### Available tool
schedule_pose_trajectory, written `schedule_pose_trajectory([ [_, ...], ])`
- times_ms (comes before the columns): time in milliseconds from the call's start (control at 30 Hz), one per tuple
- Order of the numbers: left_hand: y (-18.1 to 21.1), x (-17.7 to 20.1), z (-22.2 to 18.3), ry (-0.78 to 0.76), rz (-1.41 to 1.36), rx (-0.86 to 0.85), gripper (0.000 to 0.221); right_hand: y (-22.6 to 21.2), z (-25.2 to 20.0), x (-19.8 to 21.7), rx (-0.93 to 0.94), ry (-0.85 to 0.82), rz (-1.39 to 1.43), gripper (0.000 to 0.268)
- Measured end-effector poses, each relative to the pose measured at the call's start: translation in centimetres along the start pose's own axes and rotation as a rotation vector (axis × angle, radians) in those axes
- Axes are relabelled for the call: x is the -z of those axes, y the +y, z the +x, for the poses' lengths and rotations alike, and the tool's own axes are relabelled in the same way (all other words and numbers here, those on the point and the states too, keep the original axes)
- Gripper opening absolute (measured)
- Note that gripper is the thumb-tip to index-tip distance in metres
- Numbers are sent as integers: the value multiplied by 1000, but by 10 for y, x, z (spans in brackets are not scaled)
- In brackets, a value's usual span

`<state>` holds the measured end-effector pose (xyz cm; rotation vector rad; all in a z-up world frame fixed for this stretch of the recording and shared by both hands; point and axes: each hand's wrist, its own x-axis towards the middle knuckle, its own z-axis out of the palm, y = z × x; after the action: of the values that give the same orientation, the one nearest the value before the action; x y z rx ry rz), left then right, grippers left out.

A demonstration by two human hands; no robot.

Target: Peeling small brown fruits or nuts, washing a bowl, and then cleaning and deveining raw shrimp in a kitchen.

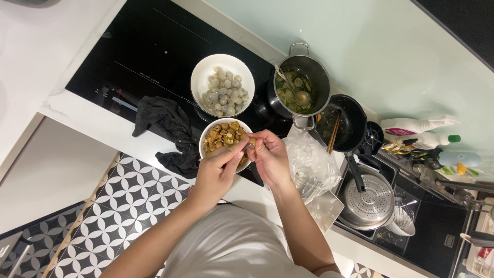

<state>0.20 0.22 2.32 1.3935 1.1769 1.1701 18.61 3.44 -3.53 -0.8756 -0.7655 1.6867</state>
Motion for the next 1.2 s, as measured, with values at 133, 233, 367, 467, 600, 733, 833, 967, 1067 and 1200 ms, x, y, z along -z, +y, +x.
schedule_pose_trajectory([
  [133,1,-4,-2,66,93,1,35,-2,1,-11,27,7,6,24],
  [233,-6,-3,1,81,189,-24,36,-9,3,-12,-2,10,-1,23],
  [367,-15,9,8,-6,183,-52,37,-18,7,-13,-132,-28,-79,27],
  [467,-19,18,16,-86,69,-9,37,-22,12,-5,-209,-89,-182,34],
  [600,-17,28,25,-215,-96,148,37,-5,22,27,-302,-196,-405,45],
  [733,-34,30,42,-211,-91,190,35,-16,53,13,-246,-264,-607,37],
  [833,-34,34,66,-144,111,167,34,-21,86,9,-90,-291,-631,22],
  [967,-24,44,82,-50,346,84,30,-17,128,29,-58,-245,-451,29],
  [1067,-40,38,50,-120,585,50,42,-25,129,24,-111,-205,-378,35],
  [1200,-31,29,22,-451,786,291,49,-20,119,23,-140,-207,-274,35],
])
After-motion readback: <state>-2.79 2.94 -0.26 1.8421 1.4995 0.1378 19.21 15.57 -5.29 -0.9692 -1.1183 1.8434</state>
